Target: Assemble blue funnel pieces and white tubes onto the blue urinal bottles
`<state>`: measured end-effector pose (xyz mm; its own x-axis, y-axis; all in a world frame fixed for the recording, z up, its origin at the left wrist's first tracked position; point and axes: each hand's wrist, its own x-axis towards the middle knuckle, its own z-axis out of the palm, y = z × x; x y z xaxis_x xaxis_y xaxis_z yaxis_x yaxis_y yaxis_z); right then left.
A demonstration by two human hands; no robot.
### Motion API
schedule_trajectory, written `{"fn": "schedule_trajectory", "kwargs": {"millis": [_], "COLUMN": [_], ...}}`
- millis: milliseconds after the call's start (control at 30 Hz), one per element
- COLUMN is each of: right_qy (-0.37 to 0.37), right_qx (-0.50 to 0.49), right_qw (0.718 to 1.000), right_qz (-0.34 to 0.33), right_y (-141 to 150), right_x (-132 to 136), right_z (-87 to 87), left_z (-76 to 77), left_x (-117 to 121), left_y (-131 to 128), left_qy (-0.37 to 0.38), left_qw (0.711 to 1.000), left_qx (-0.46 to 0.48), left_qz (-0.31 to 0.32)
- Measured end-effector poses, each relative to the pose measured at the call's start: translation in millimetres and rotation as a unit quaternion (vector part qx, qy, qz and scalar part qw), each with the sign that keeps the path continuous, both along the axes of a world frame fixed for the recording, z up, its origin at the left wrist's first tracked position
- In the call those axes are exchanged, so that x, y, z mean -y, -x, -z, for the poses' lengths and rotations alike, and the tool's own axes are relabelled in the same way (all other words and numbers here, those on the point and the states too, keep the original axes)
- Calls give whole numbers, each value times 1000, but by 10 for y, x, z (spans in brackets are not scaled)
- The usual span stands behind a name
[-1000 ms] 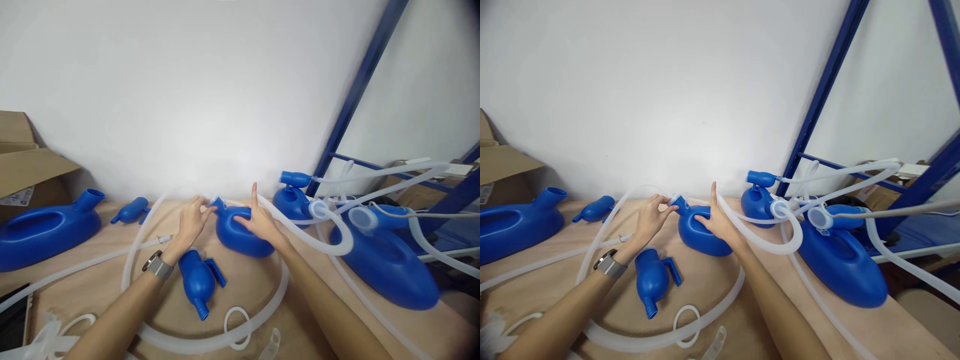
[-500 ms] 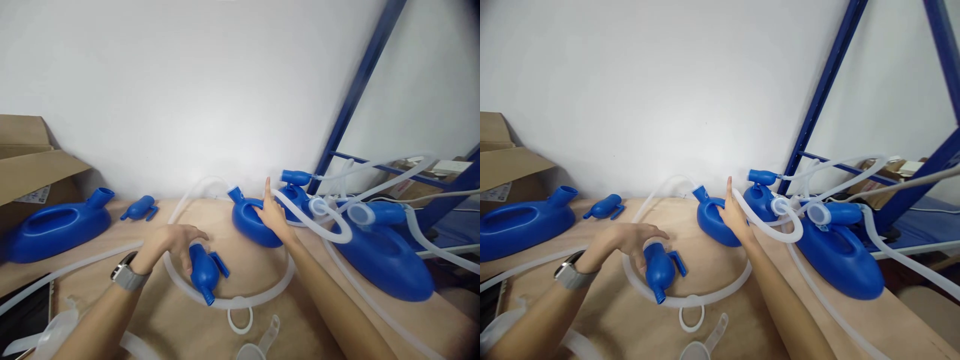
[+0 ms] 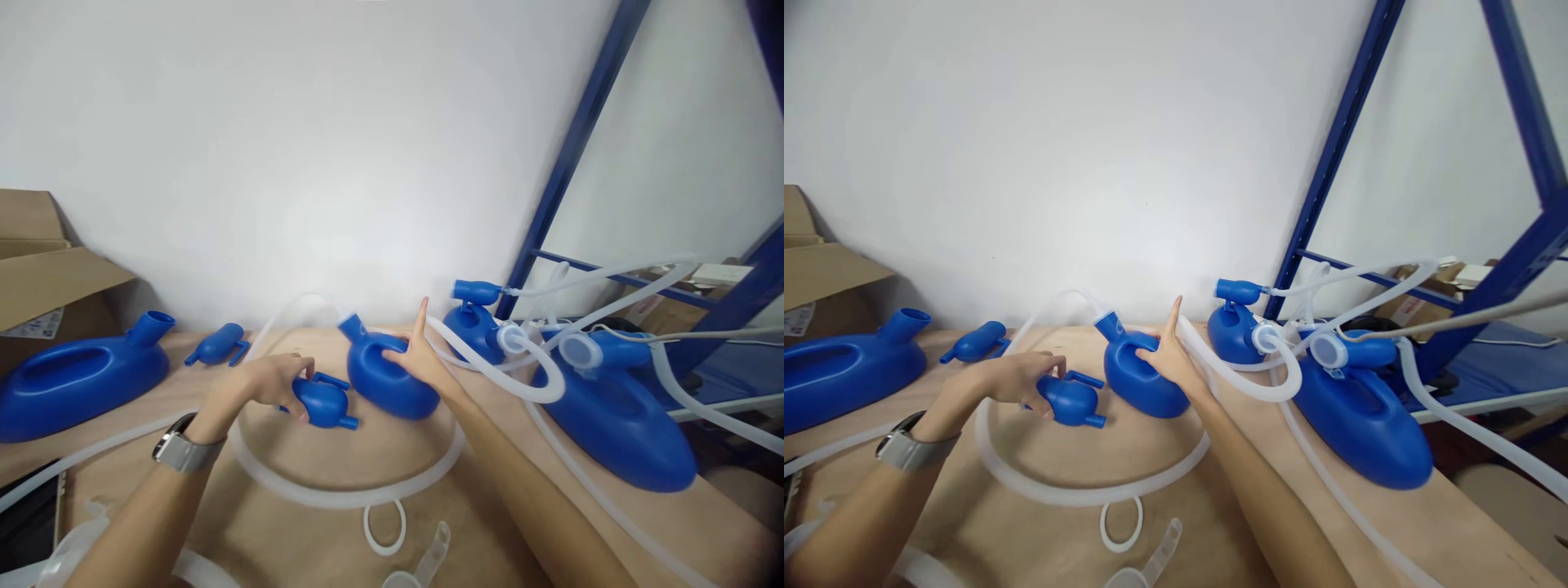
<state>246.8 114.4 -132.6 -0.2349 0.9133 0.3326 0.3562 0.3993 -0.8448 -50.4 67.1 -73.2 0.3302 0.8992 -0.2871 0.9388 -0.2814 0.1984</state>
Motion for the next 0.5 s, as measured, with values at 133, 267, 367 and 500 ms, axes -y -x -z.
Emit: {"fn": "schedule_trajectory", "kwargs": {"millis": [133,267,367,500], "right_qy": [-1,-77,-73,-71], "right_qx": [-39,86,244,315], "right_qw": [999,992,961,940], "right_qz": [-13,47,106,106], "right_y": [-20,-326,-571,-661], "right_x": [-33,-197,-305,-328], "right_z": [-35,-32,77,289], "left_z": [-45,20,77,135], "left_x": [-66,-133,-172,-217], "left_y": [162,205,221,257], "left_qy": [25,57,69,83], "left_qw": [998,995,994,992], "left_qx": [-38,-59,-61,-64], "left_qz": [-39,-55,-62,-66]}}
